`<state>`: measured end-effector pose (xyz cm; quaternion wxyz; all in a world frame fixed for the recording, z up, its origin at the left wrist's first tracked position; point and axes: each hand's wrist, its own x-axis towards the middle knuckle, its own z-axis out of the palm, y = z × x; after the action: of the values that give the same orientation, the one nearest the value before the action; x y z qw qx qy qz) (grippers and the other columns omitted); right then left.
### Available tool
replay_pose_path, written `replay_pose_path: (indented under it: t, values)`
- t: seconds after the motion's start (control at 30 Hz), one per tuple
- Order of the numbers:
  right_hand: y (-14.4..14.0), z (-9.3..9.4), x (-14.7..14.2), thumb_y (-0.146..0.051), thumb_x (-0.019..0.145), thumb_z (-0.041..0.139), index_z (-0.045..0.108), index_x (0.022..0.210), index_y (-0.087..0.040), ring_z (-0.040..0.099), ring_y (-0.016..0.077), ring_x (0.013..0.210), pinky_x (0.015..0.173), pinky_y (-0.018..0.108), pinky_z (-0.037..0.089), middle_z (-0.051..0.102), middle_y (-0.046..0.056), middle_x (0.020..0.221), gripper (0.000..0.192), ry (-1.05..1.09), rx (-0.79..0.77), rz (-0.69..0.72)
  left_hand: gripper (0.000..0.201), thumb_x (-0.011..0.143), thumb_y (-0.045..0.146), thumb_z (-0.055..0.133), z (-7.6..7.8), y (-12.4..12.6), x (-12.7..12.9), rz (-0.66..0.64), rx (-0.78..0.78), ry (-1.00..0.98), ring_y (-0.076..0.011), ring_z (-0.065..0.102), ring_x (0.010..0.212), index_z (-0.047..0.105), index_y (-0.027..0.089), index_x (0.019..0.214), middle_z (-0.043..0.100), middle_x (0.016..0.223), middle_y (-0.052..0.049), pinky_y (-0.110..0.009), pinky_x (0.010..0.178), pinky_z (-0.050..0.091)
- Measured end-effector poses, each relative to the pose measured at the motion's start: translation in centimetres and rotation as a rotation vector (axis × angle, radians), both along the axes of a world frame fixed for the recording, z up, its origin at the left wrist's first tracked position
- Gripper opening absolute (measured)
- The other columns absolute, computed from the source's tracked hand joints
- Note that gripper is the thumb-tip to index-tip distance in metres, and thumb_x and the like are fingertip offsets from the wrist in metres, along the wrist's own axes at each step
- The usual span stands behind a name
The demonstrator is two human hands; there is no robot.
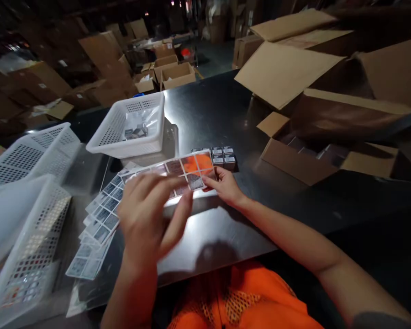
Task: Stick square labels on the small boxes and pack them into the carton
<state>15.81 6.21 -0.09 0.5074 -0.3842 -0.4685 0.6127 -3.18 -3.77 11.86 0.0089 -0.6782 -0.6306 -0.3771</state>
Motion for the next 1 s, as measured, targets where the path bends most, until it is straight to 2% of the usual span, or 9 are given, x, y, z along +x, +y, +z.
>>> replay_pose_path:
  t: [0.03,0.1,0.2,0.27,0.37,0.47,0.6,0.73,1.0]
  values:
    - [-0.7,-0.3,-0.4,-0.067,0.063,0.087,0.06,0.082,-0.019,0.061,0.0124,0.066,0.063,0.03,0.063,0.061,-0.003,0.076,0.058,0.002,-0.019,0.038,0.034,0.093,0.049,0.054,-0.7,2.5,0.6,-0.034,0.025,0.065,-0.025,0.064,0.078,0.075,0.026,0.081,0.067,0.076,-0.006,-0.039,0.08,0.055]
    - [-1.9,-0.7,-1.0,-0.065,0.068,0.086,0.063,0.084,-0.018,0.062,0.0134,0.067,0.061,0.03,0.062,0.064,-0.001,0.077,0.054,-0.004,-0.052,0.112,0.034,0.101,0.038,0.044,-2.6,6.6,1.1,-0.115,-0.08,0.178,-0.0247,0.065,0.079,0.07,0.022,0.086,0.068,0.079,-0.008,-0.037,0.078,0.049]
    - [-2.9,-0.7,-0.7,-0.051,0.068,0.09,0.065,0.087,-0.017,0.065,0.0143,0.073,0.067,0.028,0.06,0.068,0.0,0.081,0.046,-0.029,-0.072,0.177,0.033,0.104,0.033,0.04,-5.0,9.0,0.4,-0.079,-0.325,0.329,-0.0233,0.062,0.074,0.064,0.022,0.084,0.068,0.077,-0.008,-0.033,0.067,0.038]
    - [-2.9,-0.3,0.0,-0.039,0.064,0.094,0.065,0.097,-0.019,0.067,0.0141,0.08,0.076,0.028,0.06,0.071,0.0,0.092,0.048,-0.034,-0.053,0.148,0.033,0.104,0.033,0.04,-5.9,8.6,-0.4,-0.098,-0.376,0.368,-0.0223,0.061,0.071,0.061,0.022,0.081,0.066,0.074,-0.007,-0.033,0.064,0.032]
    - [-2.6,0.3,0.9,-0.032,0.064,0.093,0.064,0.108,-0.023,0.069,0.0138,0.083,0.08,0.028,0.06,0.071,0.0,0.098,0.054,-0.014,-0.007,0.11,0.035,0.103,0.035,0.039,-6.3,7.4,-0.8,-0.202,-0.325,0.362,-0.0208,0.058,0.066,0.058,0.022,0.077,0.063,0.068,-0.005,-0.033,0.064,0.029]
    - [-2.5,0.4,1.1,-0.034,0.072,0.088,0.069,0.107,-0.021,0.067,0.0122,0.075,0.073,0.027,0.059,0.07,0.001,0.098,0.043,-0.04,0.025,0.118,0.036,0.102,0.036,0.038,-7.0,6.7,-0.8,-0.286,-0.251,0.338,-0.0192,0.055,0.061,0.056,0.023,0.074,0.059,0.062,-0.003,-0.033,0.061,0.028]
    - [-2.8,0.1,1.1,-0.029,0.076,0.087,0.07,0.123,-0.025,0.062,0.007,0.066,0.064,0.025,0.056,0.068,0.006,0.125,0.05,-0.22,0.181,0.046,0.036,0.102,0.031,0.04,-9.0,6.0,-1.1,-0.349,-0.13,0.292,-0.0173,0.053,0.056,0.054,0.022,0.07,0.058,0.059,-0.002,-0.032,0.059,0.029]
    - [-2.6,0.0,1.4,-0.035,0.084,0.083,0.08,0.101,-0.023,0.067,0.0131,0.076,0.069,0.027,0.058,0.071,0.004,0.1,0.021,-0.325,0.335,0.125,0.037,0.102,0.029,0.041,-10.5,5.4,-1.8,-0.34,-0.074,0.292,-0.017,0.053,0.055,0.056,0.022,0.069,0.059,0.058,-0.002,-0.031,0.059,0.031]
    - [-2.4,-0.6,1.5,-0.031,0.091,0.079,0.082,0.098,-0.024,0.069,0.0156,0.082,0.071,0.028,0.059,0.07,0.005,0.096,0.01,-0.463,0.46,0.118,0.038,0.101,0.025,0.042,-11.6,4.8,-1.5,-0.311,-0.029,0.38,-0.0162,0.053,0.055,0.058,0.021,0.067,0.061,0.059,-0.003,-0.032,0.058,0.028]
